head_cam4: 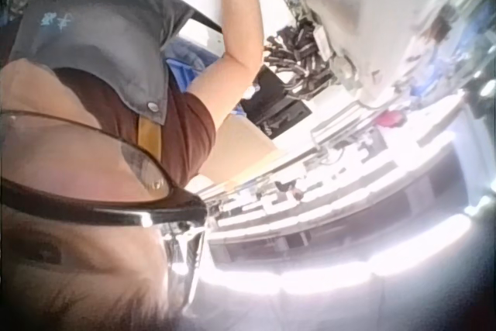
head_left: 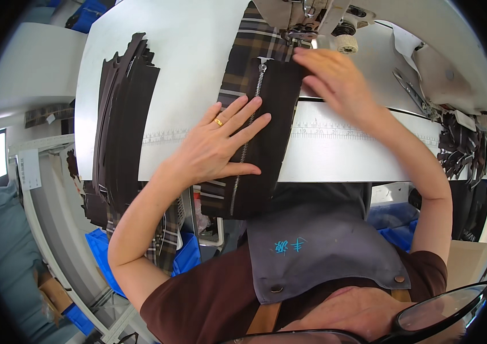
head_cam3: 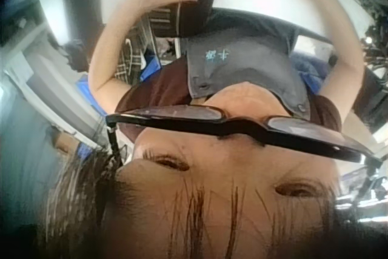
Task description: The person operates an industrial sewing machine to attach zippers to plaid fabric pouches. They align the zipper tape with the fabric edges, guide the material under the presser foot, and sew along the zipper line. After stitching, they trim excess threads and fabric, then flip the pouch to inspect the finished seam before proceeding to the next unit.
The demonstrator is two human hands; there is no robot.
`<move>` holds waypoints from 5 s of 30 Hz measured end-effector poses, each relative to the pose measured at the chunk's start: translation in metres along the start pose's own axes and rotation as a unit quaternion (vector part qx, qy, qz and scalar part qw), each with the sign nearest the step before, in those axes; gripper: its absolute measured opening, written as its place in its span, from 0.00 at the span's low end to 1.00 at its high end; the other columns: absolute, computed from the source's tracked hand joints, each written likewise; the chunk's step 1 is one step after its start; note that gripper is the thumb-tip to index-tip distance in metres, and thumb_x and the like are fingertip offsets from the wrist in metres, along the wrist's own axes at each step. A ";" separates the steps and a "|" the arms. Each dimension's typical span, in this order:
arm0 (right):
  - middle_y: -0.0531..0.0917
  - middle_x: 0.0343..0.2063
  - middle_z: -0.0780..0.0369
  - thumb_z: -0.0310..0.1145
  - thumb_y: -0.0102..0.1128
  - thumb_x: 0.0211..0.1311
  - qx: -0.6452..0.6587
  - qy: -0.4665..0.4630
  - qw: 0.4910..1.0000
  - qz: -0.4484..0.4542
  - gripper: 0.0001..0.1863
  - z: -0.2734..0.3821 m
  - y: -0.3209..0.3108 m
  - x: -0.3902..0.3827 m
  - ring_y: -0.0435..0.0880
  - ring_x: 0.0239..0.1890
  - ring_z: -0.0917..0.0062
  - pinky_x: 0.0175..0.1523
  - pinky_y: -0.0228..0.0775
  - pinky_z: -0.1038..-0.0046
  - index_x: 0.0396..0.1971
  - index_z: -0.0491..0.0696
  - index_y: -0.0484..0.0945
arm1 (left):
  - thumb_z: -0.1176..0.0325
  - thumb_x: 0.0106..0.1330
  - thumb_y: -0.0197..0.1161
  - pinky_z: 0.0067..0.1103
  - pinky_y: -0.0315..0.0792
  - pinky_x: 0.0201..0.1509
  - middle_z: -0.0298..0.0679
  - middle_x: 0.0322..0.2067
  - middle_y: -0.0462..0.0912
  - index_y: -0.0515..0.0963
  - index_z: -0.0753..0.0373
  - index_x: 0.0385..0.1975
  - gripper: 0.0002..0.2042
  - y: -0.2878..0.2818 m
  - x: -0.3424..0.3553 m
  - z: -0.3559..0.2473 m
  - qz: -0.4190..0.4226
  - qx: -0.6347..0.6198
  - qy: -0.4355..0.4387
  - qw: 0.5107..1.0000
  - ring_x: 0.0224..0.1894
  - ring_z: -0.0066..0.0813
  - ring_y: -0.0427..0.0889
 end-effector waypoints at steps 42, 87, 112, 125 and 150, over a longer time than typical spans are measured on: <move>0.73 0.36 0.63 0.27 0.57 0.46 -0.031 -0.174 0.977 0.123 0.11 0.019 -0.025 0.006 0.77 0.33 0.73 0.33 0.74 0.74 0.32 0.45 0.71 | 0.59 0.49 0.71 0.34 0.67 0.57 0.55 0.60 0.63 0.67 0.66 0.58 0.36 0.027 0.037 -0.094 -0.108 -0.083 -0.065 0.989 0.62 0.51 0.64; 0.80 0.39 0.59 0.22 0.59 0.46 -0.050 -0.055 0.997 -0.012 0.13 0.005 -0.008 0.006 0.81 0.37 0.66 0.38 0.76 0.70 0.35 0.41 0.76 | 0.65 0.58 0.64 0.52 0.52 0.64 0.29 0.44 0.81 0.81 0.58 0.36 0.09 0.017 0.100 0.032 -0.281 0.012 0.003 0.959 0.46 0.25 0.78; 0.76 0.41 0.68 0.38 0.67 0.47 -0.093 -0.030 0.995 0.009 0.21 0.024 -0.005 0.001 0.73 0.42 0.76 0.46 0.69 0.74 0.43 0.48 0.78 | 0.74 0.57 0.63 0.34 0.62 0.58 0.37 0.48 0.79 0.78 0.65 0.42 0.13 0.013 0.089 0.020 -0.275 0.011 0.029 0.961 0.46 0.29 0.77; 0.76 0.47 0.66 0.35 0.67 0.46 -0.096 -0.030 0.994 0.038 0.22 0.021 -0.006 0.002 0.73 0.45 0.73 0.47 0.68 0.72 0.45 0.48 0.78 | 0.68 0.57 0.61 0.40 0.61 0.57 0.34 0.46 0.79 0.74 0.61 0.38 0.10 0.017 0.100 0.025 -0.261 0.062 0.012 0.963 0.47 0.32 0.75; 0.78 0.48 0.65 0.30 0.65 0.49 -0.079 -0.042 0.996 0.021 0.21 0.021 -0.010 0.001 0.75 0.43 0.70 0.48 0.69 0.70 0.47 0.46 0.78 | 0.72 0.60 0.61 0.16 0.66 0.34 0.31 0.23 0.77 0.75 0.63 0.30 0.04 -0.078 -0.060 0.105 -0.323 -0.175 -0.378 0.850 0.28 0.16 0.74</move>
Point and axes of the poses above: each hand's wrist, its own x-axis towards the middle knuckle, its own y-axis out of the palm, z = x × y, the point moved 1 cm from there along x, towards the middle knuckle
